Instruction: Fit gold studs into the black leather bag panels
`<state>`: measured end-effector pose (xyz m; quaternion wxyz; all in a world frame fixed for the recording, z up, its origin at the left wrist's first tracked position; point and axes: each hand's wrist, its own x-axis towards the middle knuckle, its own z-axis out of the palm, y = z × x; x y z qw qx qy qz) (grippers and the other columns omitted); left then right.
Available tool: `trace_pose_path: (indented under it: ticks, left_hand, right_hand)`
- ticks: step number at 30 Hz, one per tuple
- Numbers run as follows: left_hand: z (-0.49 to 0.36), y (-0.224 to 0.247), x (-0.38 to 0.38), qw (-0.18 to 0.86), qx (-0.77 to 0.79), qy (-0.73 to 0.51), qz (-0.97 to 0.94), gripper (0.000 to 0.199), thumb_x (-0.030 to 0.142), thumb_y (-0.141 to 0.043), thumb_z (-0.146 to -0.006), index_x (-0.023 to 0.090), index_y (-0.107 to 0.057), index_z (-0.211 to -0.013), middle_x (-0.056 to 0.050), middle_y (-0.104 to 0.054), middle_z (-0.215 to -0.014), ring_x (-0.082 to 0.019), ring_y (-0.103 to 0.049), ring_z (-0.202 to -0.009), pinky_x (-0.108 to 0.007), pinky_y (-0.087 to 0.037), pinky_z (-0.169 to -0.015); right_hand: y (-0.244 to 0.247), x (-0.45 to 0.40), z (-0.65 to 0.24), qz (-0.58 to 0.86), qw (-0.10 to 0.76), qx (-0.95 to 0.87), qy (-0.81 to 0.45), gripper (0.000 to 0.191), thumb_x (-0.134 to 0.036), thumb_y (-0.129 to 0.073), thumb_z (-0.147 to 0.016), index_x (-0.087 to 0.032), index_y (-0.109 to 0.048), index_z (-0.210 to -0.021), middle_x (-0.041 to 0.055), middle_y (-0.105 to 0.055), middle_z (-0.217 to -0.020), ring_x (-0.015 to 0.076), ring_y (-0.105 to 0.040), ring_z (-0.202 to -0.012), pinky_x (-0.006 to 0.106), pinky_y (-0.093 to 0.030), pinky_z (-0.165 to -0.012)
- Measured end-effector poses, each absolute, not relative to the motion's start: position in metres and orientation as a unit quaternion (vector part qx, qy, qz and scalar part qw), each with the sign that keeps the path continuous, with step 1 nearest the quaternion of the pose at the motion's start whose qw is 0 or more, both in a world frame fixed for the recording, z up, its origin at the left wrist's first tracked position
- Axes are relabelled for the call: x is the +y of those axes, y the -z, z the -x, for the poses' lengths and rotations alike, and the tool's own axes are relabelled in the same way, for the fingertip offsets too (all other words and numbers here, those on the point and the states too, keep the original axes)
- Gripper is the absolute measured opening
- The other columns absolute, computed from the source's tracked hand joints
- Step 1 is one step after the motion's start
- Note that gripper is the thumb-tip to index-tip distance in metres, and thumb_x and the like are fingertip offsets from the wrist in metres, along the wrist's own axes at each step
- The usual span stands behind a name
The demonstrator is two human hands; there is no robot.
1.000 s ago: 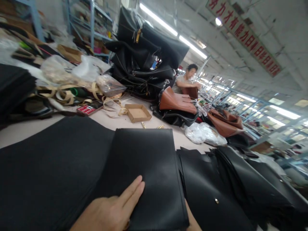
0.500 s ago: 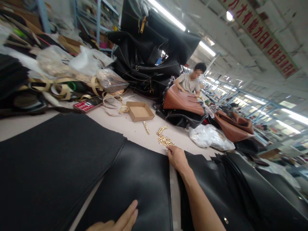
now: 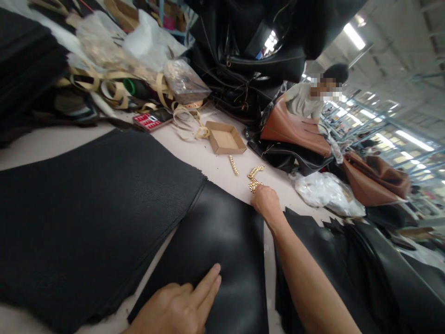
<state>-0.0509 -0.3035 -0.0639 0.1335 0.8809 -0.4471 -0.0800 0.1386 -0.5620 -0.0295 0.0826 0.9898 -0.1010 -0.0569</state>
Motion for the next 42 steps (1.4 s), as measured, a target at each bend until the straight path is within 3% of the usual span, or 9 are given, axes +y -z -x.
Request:
trace_pose_path:
  ticks: [8, 12, 15, 18, 21, 30, 42]
  left_hand:
    - [0.050, 0.051, -0.302, 0.139, -0.457, 0.094, -0.873, 0.076, 0.039, -0.075, -0.081, 0.007, -0.050, -0.145, -0.021, -0.047, -0.151, -0.029, -0.072, -0.082, -0.044, -0.062, -0.067]
    - [0.052, 0.053, -0.299, 0.142, -0.466, 0.061, -0.871, 0.067, 0.040, -0.068, -0.088, 0.007, -0.052, -0.143, -0.019, -0.052, -0.149, -0.028, -0.071, -0.083, -0.042, -0.060, -0.067]
    - [0.053, 0.055, -0.298, 0.145, -0.468, 0.049, -0.870, 0.063, 0.039, -0.065, -0.090, 0.007, -0.053, -0.143, -0.018, -0.054, -0.148, -0.027, -0.070, -0.082, -0.041, -0.058, -0.068]
    - [0.054, 0.055, -0.298, 0.144, -0.465, 0.036, -0.873, 0.061, 0.039, -0.064, -0.091, 0.007, -0.053, -0.142, -0.017, -0.057, -0.146, -0.027, -0.070, -0.083, -0.041, -0.056, -0.068]
    - [0.054, 0.054, -0.298, 0.143, -0.465, 0.033, -0.873, 0.059, 0.038, -0.064, -0.091, 0.007, -0.054, -0.141, -0.016, -0.059, -0.143, -0.026, -0.069, -0.083, -0.040, -0.055, -0.069]
    - [0.056, 0.058, -0.295, 0.150, -0.470, 0.018, -0.870, 0.058, 0.041, -0.062, -0.092, 0.008, -0.054, -0.139, -0.015, -0.062, -0.137, -0.026, -0.067, -0.084, -0.040, -0.053, -0.067]
    - [0.056, 0.061, -0.296, 0.146, -0.480, 0.017, -0.865, 0.057, 0.046, -0.055, -0.096, 0.007, -0.054, -0.138, -0.016, -0.064, -0.133, -0.025, -0.067, -0.083, -0.039, -0.053, -0.062]
  right_hand:
    - [0.024, -0.568, -0.135, -0.993, 0.010, -0.117, 0.022, 0.033, -0.014, -0.046, -0.095, 0.003, -0.066, -0.115, 0.0317, -0.070, -0.109, 0.0355, -0.067, -0.109, 0.042, -0.047, -0.094]
    - [0.014, -0.566, -0.104, -0.992, -0.095, -0.077, 0.030, 0.029, -0.017, -0.048, -0.093, -0.008, -0.072, -0.107, 0.0183, -0.075, -0.103, 0.0277, -0.069, -0.103, 0.036, -0.049, -0.092]
    - [0.014, -0.549, -0.052, -0.979, -0.188, -0.037, 0.070, 0.030, -0.028, -0.047, -0.096, -0.015, -0.070, -0.110, 0.0053, -0.075, -0.089, 0.0183, -0.071, -0.082, 0.027, -0.053, -0.074]
    - [0.019, -0.525, 0.007, -0.955, -0.271, -0.005, 0.119, 0.025, -0.033, -0.051, -0.096, -0.019, -0.071, -0.101, -0.0002, -0.073, -0.078, 0.0146, -0.067, -0.069, 0.023, -0.050, -0.061]
    - [0.022, -0.505, 0.044, -0.934, -0.332, 0.010, 0.130, 0.019, -0.028, -0.054, -0.095, -0.022, -0.072, -0.096, -0.0007, -0.071, -0.077, 0.0151, -0.065, -0.070, 0.025, -0.047, -0.064]
    - [0.023, -0.494, 0.052, -0.944, -0.305, 0.052, 0.111, 0.015, -0.019, -0.055, -0.095, -0.020, -0.070, -0.092, 0.0031, -0.071, -0.090, 0.0174, -0.065, -0.083, 0.027, -0.044, -0.075]
    - [0.010, -0.489, 0.029, -0.947, -0.254, 0.031, 0.192, 0.015, -0.018, -0.059, -0.088, -0.020, -0.073, -0.084, 0.0009, -0.073, -0.076, 0.0149, -0.064, -0.069, 0.024, -0.041, -0.063]
